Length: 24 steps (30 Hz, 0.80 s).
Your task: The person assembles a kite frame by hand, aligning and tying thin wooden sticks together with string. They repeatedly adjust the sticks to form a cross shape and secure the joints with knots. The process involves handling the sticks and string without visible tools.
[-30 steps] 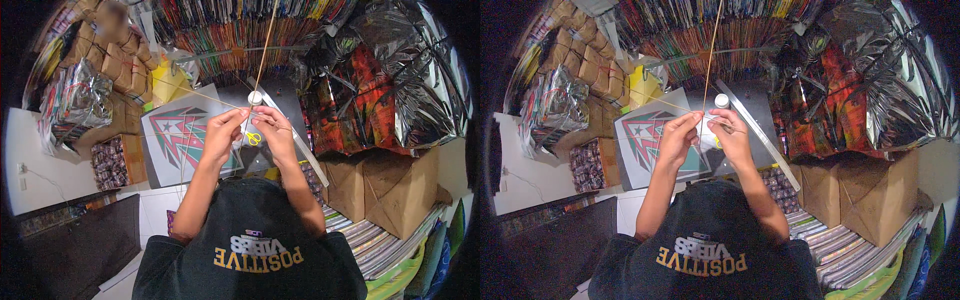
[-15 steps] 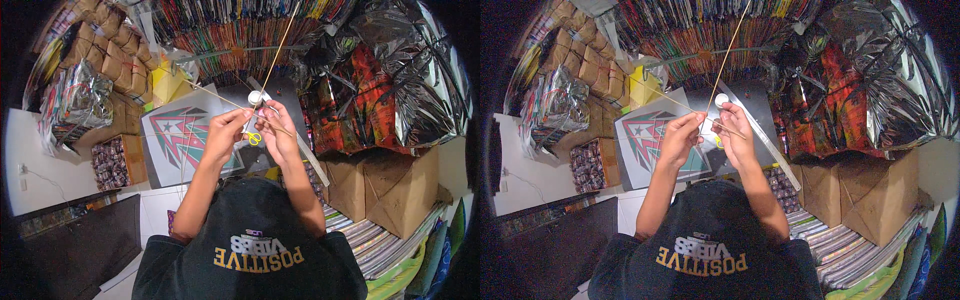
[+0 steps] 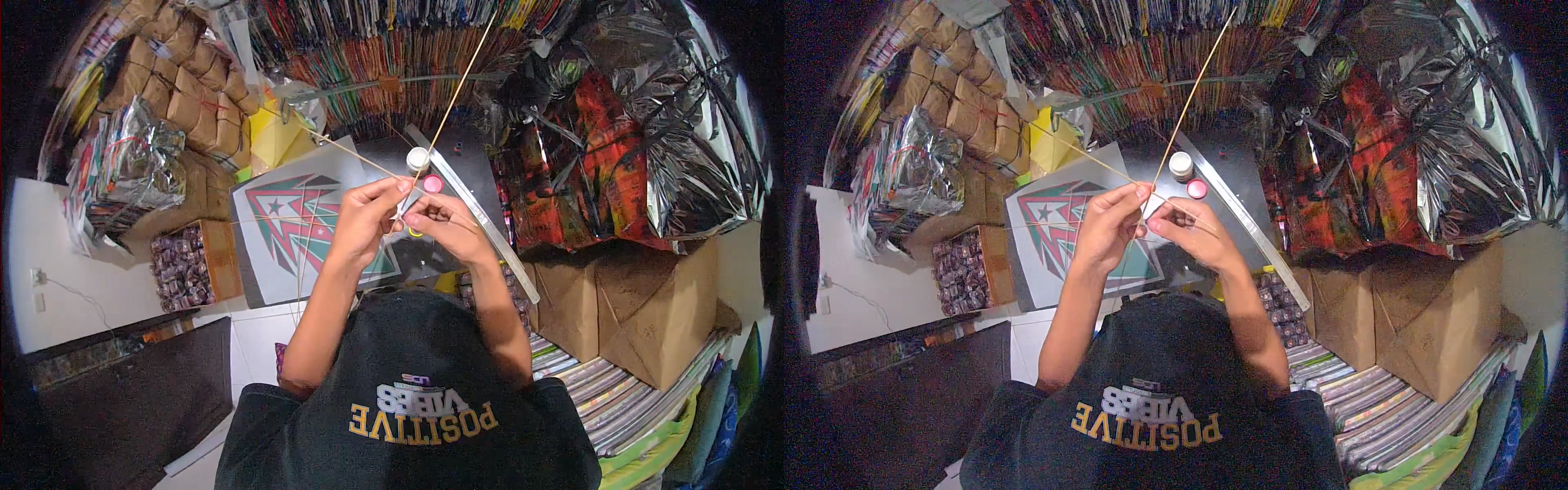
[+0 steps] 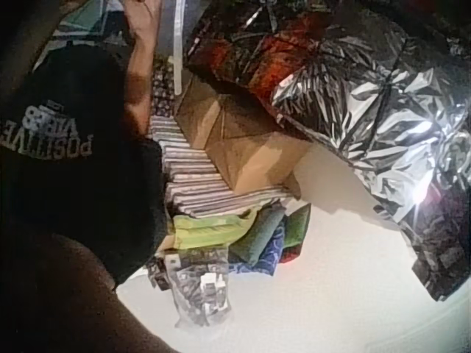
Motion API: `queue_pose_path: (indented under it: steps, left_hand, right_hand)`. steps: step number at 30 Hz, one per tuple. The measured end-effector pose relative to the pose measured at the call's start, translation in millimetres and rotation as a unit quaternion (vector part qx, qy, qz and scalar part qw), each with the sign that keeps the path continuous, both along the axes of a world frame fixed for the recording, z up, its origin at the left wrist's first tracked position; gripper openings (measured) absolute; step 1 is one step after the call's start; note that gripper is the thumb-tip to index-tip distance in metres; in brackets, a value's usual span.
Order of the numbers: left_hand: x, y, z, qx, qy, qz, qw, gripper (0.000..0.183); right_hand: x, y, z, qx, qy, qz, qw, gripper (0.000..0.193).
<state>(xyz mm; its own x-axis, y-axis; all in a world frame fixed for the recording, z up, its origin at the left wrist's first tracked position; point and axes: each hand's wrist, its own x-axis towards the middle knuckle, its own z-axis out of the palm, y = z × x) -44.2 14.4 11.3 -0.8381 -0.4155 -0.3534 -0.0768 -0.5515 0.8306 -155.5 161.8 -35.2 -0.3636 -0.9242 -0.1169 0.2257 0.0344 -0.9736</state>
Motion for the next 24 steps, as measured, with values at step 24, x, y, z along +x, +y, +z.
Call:
queue_pose_path:
  steps: [24]
  left_hand:
    - [4,-7,-2,0.027,0.011,0.020,0.999,0.022]
  right_hand:
    - [8,8,-8,-0.269,-0.411,-0.137,0.860,0.012]
